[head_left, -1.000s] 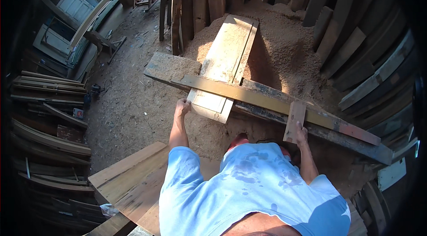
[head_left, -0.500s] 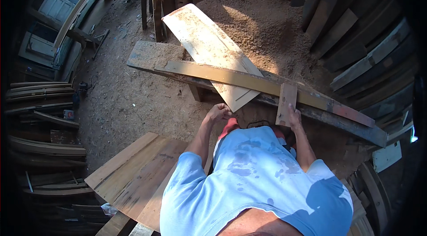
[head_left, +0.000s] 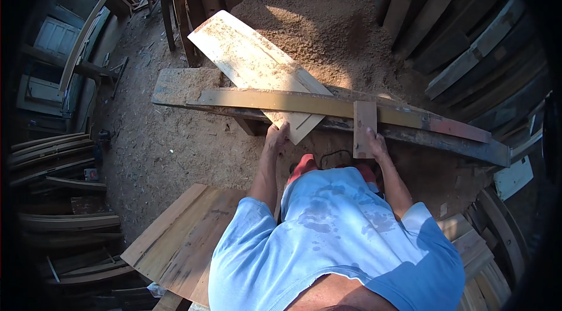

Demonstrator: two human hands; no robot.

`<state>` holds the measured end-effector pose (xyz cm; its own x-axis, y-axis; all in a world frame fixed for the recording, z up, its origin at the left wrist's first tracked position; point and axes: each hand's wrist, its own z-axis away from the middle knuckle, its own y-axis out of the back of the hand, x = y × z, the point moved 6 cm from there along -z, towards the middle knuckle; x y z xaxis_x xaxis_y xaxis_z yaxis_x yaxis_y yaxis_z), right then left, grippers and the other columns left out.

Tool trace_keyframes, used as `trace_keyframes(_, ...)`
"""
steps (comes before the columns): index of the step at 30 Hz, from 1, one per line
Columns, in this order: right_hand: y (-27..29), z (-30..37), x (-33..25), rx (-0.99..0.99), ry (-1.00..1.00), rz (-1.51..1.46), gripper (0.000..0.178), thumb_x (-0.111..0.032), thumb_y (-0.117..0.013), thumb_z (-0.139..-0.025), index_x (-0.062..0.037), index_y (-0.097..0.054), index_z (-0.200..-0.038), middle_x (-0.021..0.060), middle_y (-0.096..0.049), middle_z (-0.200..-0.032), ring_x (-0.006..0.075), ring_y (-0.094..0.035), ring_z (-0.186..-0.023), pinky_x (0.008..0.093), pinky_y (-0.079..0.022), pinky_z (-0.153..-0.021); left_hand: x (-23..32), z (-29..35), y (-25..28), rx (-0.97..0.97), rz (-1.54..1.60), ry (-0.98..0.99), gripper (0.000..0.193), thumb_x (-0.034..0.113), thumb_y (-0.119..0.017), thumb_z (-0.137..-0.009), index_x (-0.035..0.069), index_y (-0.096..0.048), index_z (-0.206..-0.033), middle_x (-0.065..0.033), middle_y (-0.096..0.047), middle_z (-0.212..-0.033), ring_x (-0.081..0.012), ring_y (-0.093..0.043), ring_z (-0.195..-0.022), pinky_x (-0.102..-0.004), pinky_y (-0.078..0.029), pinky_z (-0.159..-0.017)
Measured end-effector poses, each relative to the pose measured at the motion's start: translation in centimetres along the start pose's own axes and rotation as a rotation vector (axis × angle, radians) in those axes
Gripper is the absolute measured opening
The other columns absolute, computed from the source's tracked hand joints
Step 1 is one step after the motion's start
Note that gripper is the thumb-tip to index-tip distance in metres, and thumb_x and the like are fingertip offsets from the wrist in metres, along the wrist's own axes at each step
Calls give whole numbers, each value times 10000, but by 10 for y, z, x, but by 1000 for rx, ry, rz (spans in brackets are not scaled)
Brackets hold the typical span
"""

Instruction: The person sands small wood blocks using a power sander. They pick up a block, run the sander over it, place it aside among other wood pieces, and repeat this for multiple blocks.

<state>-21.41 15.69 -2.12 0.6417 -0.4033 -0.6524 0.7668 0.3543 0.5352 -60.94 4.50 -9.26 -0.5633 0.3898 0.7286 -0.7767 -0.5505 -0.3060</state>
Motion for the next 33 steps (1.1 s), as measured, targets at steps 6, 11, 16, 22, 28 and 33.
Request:
trace_keyframes(6, -5, 3, -2, -62, -46, 22, 884, -662, -500, -973, 154, -550, -1309, 311, -606, -1311, 353, -567, -1283, 416, -435, -1052, -1, -3, 4, -88, 96, -89, 325, 209, -636, -1012, 81, -568, -1303, -88, -700, -1133, -257, -720, -937, -473, -616, -802)
trace_keyframes(11, -3, -22, 33, -51, 14, 35, 847, -642, -517, -979, 133, -563, -1317, 284, -619, -1302, 318, -578, -1265, 410, -438, -1049, -32, -5, -27, -52, 66, -77, 330, 206, -652, -1000, 63, -574, -1287, -103, -702, -1105, -246, -721, -913, -440, -628, -763)
trace_keyframes(16, 1, -14, 27, -99, 6, 21, 829, -635, -525, -980, 115, -566, -1330, 254, -630, -1303, 305, -582, -1254, 407, -443, -1044, -69, 12, -98, -85, 0, -39, 299, 190, -647, -1000, 40, -578, -1249, -114, -705, -1049, -246, -725, -858, -423, -643, -767)
trace_keyframes(22, 13, -9, 39, -15, -22, 47, 775, -614, -505, -1001, 104, -597, -1276, 191, -671, -1191, 259, -611, -1130, 392, -473, -978, -82, 22, -132, -268, 131, 159, 201, 129, -634, -997, 24, -585, -1161, -126, -708, -1000, -260, -732, -841, -410, -645, -759)
trace_keyframes(28, 22, 12, 46, 77, 103, -315, 754, -614, -518, -988, 109, -659, -1147, 250, -691, -1098, 296, -639, -1059, 423, -483, -921, -34, -25, -51, -369, 432, 156, 142, 200, -656, -997, 64, -624, -971, -69, -690, -826, -181, -679, -698, -328, -584, -627)
trace_keyframes(33, 39, 40, 42, 68, 112, -175, 669, -555, -563, -995, 79, -656, -1187, 154, -697, -1073, 221, -636, -1013, 378, -501, -883, -2, 1, -53, -238, -423, 286, 298, 325, -658, -1006, 51, -643, -889, -46, -652, -788, -161, -633, -650, -318, -516, -568)
